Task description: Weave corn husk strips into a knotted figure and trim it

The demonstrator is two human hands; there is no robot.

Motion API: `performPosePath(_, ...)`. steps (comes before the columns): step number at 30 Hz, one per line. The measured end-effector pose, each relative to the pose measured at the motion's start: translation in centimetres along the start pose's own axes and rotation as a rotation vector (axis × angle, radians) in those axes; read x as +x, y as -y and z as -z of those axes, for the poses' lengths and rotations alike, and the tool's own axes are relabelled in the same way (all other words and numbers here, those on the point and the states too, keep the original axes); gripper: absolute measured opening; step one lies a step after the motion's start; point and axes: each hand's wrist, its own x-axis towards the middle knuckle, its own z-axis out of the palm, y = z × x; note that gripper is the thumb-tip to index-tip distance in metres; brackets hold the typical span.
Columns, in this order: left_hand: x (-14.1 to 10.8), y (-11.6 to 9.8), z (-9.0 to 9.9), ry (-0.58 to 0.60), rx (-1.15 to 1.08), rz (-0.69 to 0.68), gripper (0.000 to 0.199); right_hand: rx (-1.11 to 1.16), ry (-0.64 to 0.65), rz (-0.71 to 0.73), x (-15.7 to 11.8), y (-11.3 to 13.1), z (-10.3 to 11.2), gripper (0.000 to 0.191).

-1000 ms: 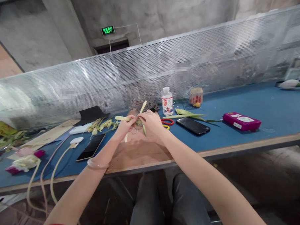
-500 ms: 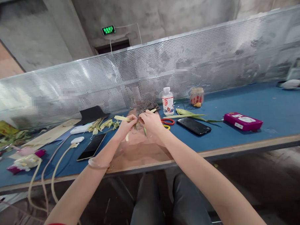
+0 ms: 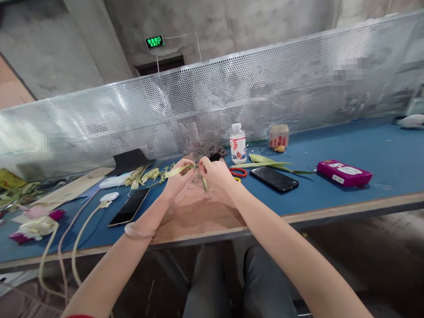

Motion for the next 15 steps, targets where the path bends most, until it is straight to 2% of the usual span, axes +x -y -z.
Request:
performPosePath(8, 0.15, 0.02, -0.04, 0.012, -0.026, -0.007, 0.008, 0.002, -0.008, -0.026, 0.06, 0.06, -0.07, 0.022)
performPosePath(15, 0.17, -0.2, 0.11, 0.045, -0.11, 0.057, 0.007, 0.262, 0.01, 0.009, 0.12, -0.25, -0.47, 0.024)
